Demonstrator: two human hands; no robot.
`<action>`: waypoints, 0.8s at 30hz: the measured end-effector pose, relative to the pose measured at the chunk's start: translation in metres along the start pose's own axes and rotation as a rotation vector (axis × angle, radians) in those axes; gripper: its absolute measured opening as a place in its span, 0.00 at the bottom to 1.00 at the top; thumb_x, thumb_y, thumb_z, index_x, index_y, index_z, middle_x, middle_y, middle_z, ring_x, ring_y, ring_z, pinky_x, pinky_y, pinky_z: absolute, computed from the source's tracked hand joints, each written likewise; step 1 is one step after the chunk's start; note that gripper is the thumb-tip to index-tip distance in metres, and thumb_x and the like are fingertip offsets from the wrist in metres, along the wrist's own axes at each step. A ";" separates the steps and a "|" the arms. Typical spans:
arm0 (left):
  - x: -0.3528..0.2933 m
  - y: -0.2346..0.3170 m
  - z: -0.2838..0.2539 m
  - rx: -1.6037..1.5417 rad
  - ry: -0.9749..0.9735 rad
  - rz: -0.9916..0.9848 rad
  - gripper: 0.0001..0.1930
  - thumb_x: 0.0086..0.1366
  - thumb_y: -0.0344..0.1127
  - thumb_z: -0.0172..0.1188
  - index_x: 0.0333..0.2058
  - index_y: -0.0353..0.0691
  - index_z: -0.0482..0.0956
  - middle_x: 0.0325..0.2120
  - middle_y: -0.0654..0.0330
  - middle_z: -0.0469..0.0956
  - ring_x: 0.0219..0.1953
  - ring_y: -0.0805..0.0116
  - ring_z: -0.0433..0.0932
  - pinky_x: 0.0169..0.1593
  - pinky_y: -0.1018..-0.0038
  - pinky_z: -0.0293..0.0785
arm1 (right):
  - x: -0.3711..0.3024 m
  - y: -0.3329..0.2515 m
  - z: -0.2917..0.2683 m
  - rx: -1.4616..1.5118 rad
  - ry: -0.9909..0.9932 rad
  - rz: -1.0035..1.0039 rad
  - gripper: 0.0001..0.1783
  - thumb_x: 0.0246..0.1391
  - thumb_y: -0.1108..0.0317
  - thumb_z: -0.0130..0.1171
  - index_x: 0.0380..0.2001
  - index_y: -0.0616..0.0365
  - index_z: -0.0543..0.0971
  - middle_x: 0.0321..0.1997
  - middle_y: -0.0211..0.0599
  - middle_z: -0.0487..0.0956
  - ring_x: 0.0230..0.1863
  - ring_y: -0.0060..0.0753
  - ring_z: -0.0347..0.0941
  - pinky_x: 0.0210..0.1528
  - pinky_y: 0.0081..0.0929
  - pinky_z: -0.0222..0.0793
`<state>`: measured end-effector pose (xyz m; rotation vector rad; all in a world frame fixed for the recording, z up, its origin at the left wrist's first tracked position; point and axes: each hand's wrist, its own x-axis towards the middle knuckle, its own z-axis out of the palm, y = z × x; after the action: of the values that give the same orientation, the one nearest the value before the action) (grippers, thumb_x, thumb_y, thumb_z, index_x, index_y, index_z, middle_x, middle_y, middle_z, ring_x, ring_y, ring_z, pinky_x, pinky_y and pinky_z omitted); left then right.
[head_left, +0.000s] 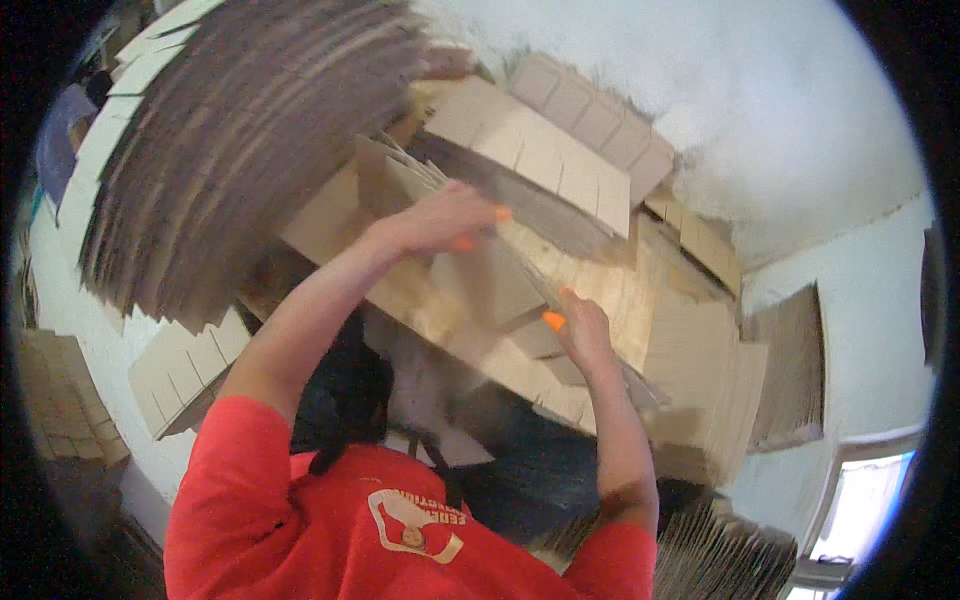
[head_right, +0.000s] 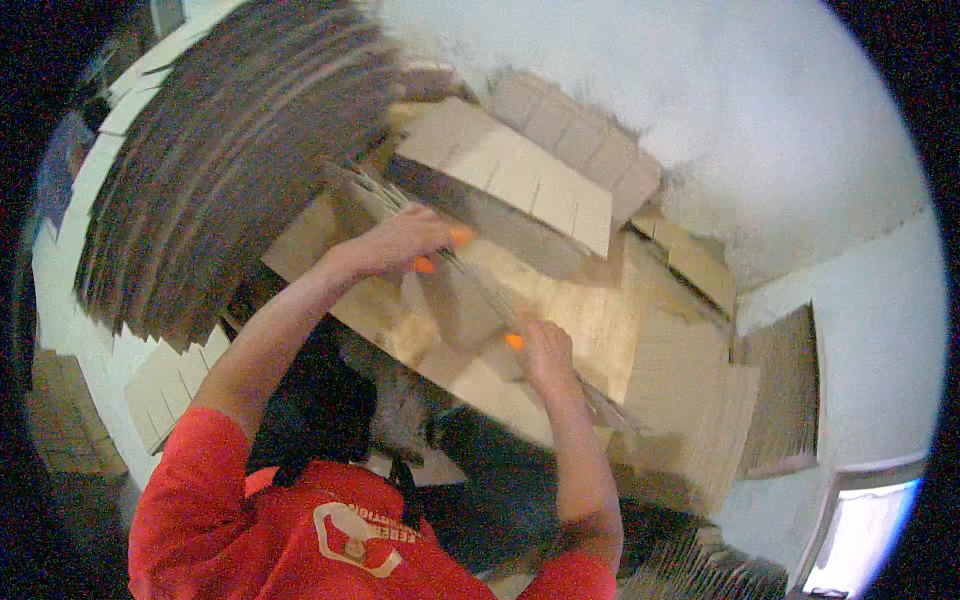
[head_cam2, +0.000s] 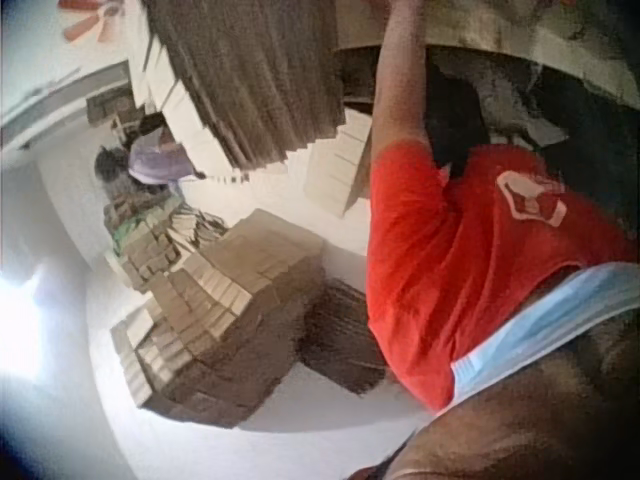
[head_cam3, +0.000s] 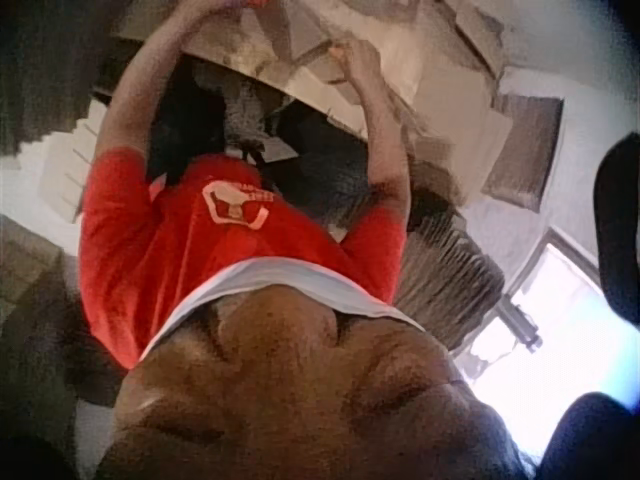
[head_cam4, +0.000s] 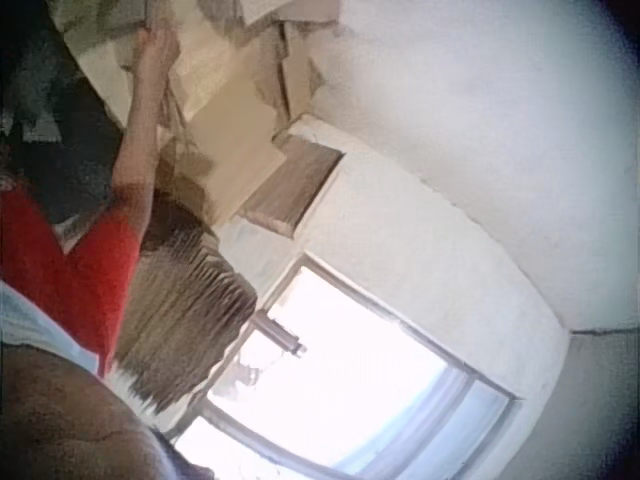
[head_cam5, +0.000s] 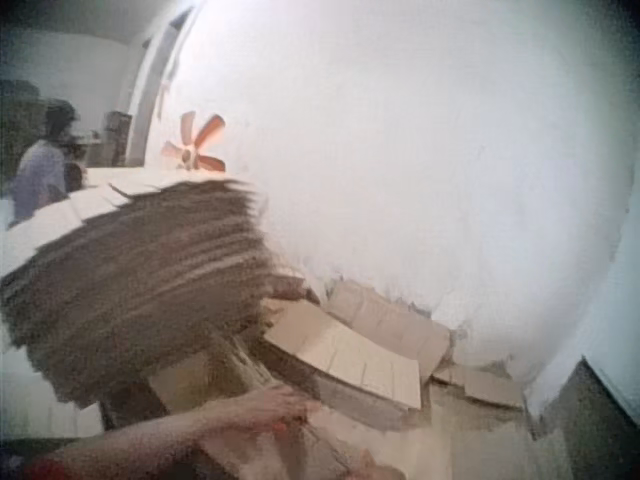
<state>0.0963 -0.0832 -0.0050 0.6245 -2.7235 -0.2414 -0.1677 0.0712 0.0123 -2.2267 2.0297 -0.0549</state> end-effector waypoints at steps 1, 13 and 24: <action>0.007 -0.010 0.000 -0.025 -0.096 -0.001 0.31 0.47 0.31 0.66 0.54 0.44 0.71 0.51 0.58 0.75 0.55 0.53 0.70 0.58 0.55 0.62 | 0.001 0.012 0.004 0.004 0.060 -0.061 0.22 0.45 0.61 0.66 0.42 0.62 0.77 0.29 0.50 0.79 0.33 0.54 0.77 0.36 0.47 0.71; -0.038 0.160 -0.232 0.828 0.271 0.162 0.11 0.55 0.35 0.56 0.37 0.39 0.74 0.33 0.61 0.71 0.36 0.66 0.73 0.31 0.70 0.71 | -0.078 -0.004 -0.145 -0.529 1.044 -0.069 0.29 0.51 0.70 0.59 0.59 0.58 0.69 0.56 0.49 0.73 0.57 0.51 0.69 0.59 0.46 0.64; -0.204 -0.069 -0.314 1.134 0.603 -0.801 0.14 0.59 0.25 0.50 0.44 0.33 0.73 0.37 0.48 0.76 0.45 0.53 0.76 0.41 0.62 0.78 | -0.170 0.169 -0.068 -0.635 0.523 0.848 0.31 0.51 0.66 0.61 0.58 0.63 0.67 0.62 0.50 0.67 0.62 0.54 0.62 0.62 0.47 0.59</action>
<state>0.4086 -0.0813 0.2124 1.6881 -1.6805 1.1771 -0.3588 0.2209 0.0694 -1.4427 3.5197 0.1212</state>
